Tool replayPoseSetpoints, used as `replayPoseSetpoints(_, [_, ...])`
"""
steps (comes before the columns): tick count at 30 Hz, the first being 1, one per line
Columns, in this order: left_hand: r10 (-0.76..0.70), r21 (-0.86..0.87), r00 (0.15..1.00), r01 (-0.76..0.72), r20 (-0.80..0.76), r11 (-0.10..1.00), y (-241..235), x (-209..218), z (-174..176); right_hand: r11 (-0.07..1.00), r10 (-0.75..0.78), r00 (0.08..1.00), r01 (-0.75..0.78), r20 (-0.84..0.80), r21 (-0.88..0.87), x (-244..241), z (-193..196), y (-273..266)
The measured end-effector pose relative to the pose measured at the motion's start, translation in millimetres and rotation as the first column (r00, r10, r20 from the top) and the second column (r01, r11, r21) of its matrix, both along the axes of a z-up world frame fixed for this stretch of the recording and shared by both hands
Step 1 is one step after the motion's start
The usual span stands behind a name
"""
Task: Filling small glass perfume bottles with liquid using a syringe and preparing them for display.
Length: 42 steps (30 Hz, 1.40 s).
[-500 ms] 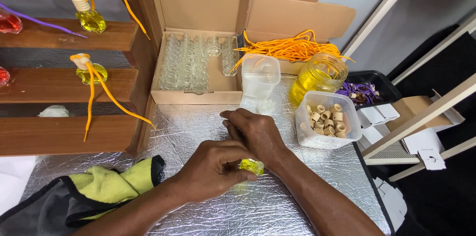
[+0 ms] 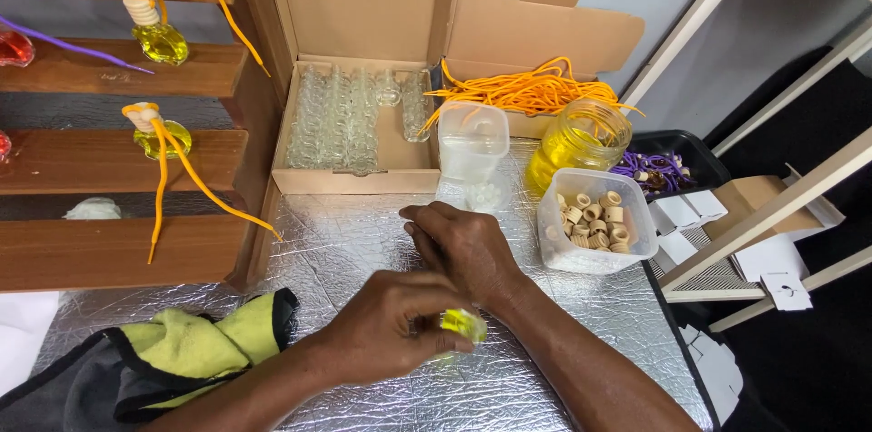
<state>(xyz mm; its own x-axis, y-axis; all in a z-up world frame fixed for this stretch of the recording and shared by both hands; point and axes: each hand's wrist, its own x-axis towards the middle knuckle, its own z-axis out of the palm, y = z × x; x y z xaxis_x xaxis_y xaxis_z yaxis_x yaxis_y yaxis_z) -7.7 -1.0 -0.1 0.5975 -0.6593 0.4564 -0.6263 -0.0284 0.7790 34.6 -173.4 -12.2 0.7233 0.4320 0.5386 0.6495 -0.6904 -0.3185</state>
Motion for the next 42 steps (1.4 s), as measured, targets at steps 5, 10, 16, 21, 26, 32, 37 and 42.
replayPoseSetpoints(5, [-0.039,-0.014,0.999,0.039,0.019,0.999,0.3,1.7,-4.2,1.0,-0.011,1.0,0.011,-0.002,-0.006,-1.0,0.2,1.2])
replayPoseSetpoints(10, [0.069,-0.036,0.997,-0.07,-0.02,0.997,-0.5,2.9,-2.2,1.0,-0.012,1.0,0.012,0.014,-0.019,5.9,-11.4,-2.5])
replayPoseSetpoints(16, [0.148,-0.079,0.984,-0.156,-0.101,0.985,-1.8,4.2,-11.1,0.999,0.039,0.995,-0.04,-0.088,-0.018,-0.3,-3.4,-4.6])
replayPoseSetpoints(21, [0.119,-0.172,0.993,-0.119,-0.007,0.978,-4.1,3.1,-15.6,0.997,-0.002,0.994,-0.006,-0.107,-0.075,-0.7,-3.9,-5.7])
replayPoseSetpoints(26, [0.115,-0.214,0.991,-0.098,0.067,0.972,-2.9,0.7,-10.9,0.993,-0.012,1.0,0.009,-0.028,-0.12,-6.7,11.3,-5.4])
replayPoseSetpoints(32, [0.087,-0.139,0.994,-0.077,0.069,0.987,-1.4,3.8,-9.7,0.996,-0.053,0.985,0.063,0.167,-0.058,-11.1,40.9,-9.3])
replayPoseSetpoints(37, [0.056,0.116,0.998,-0.052,-0.038,0.992,-4.2,6.6,-18.0,0.988,-0.15,0.94,0.15,0.307,0.025,-10.9,63.2,-29.2])
replayPoseSetpoints(42, [0.134,0.184,0.978,-0.103,-0.16,0.977,-5.3,9.9,-24.5,0.834,-0.549,0.826,0.531,0.13,0.149,-15.6,96.3,-52.0])
